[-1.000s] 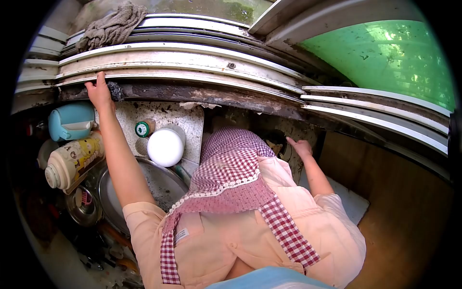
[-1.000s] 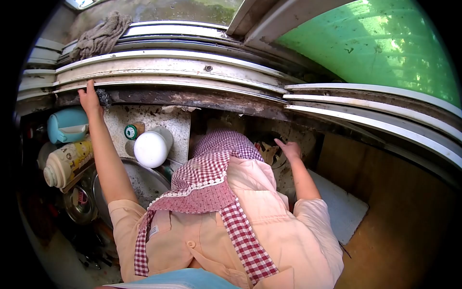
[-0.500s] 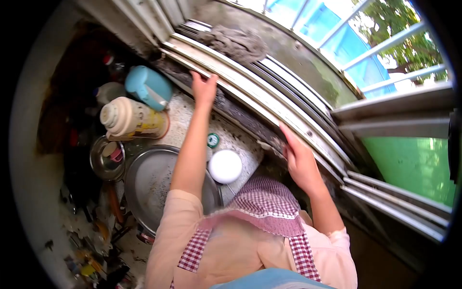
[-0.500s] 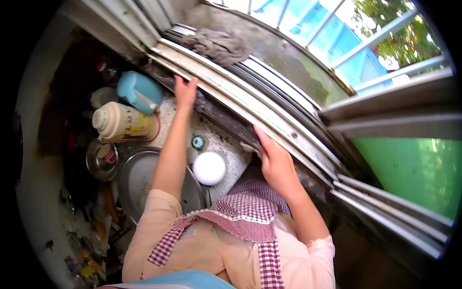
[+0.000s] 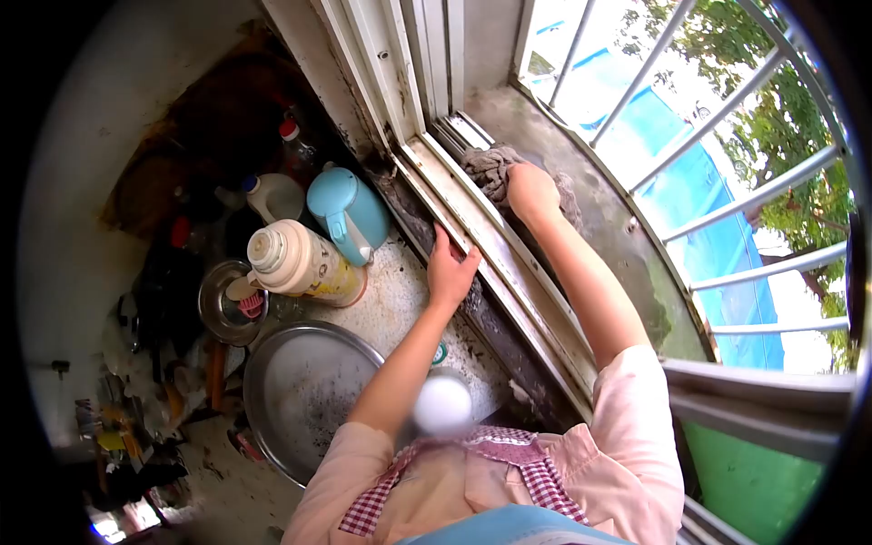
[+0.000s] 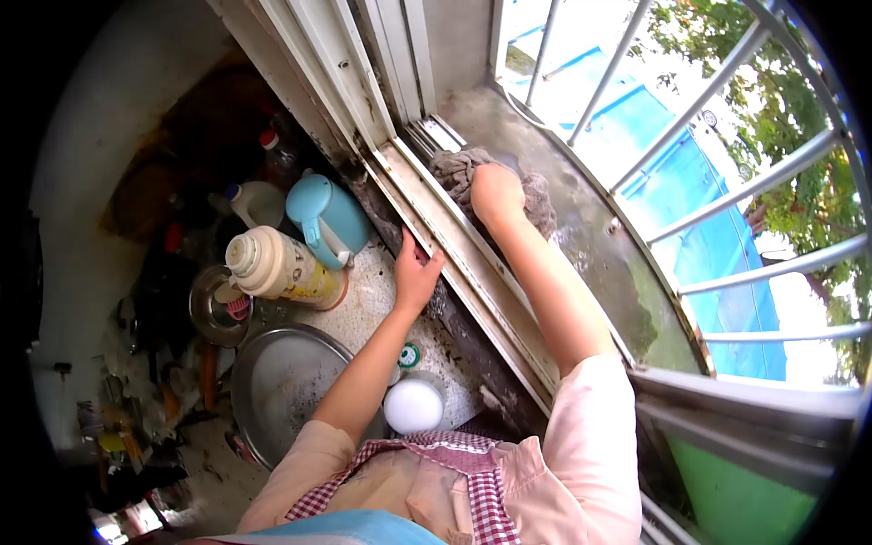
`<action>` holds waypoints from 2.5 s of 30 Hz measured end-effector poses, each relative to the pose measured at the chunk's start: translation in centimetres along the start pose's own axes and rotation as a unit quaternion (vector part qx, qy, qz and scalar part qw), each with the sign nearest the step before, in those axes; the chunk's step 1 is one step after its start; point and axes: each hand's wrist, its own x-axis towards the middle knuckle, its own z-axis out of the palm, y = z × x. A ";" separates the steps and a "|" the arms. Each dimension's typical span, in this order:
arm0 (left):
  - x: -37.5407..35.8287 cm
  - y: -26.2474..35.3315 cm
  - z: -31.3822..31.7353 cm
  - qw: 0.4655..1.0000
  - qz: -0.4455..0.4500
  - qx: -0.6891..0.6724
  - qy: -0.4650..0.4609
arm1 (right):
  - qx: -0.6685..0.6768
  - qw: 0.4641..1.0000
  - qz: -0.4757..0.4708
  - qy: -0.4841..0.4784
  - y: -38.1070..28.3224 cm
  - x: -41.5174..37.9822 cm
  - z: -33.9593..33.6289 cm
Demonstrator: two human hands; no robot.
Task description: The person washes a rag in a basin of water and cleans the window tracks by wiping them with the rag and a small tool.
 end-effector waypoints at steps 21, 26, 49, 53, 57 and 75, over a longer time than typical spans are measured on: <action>0.2 -1.3 0.0 0.999 0.005 -0.050 -0.020 | -0.027 0.992 -0.122 0.021 -2.0 7.8 2.9; 0.8 -1.3 -0.1 0.999 0.000 -0.034 -0.018 | -0.035 0.991 -0.116 0.060 -4.8 12.1 3.8; 0.2 -1.0 -0.1 0.999 -0.001 -0.039 -0.018 | 0.065 0.976 -0.206 0.026 -1.3 8.6 0.2; 0.3 -0.6 -0.4 1.000 0.010 0.009 -0.008 | 0.176 0.963 -0.192 0.062 -1.7 10.9 -1.8; 0.0 -0.1 -0.3 1.000 0.003 -0.026 -0.002 | 0.199 0.960 -0.118 0.159 -2.5 11.0 -2.9; 0.1 -0.6 -0.4 1.000 -0.002 0.030 0.001 | -0.029 0.986 -0.119 0.113 -4.5 9.7 2.8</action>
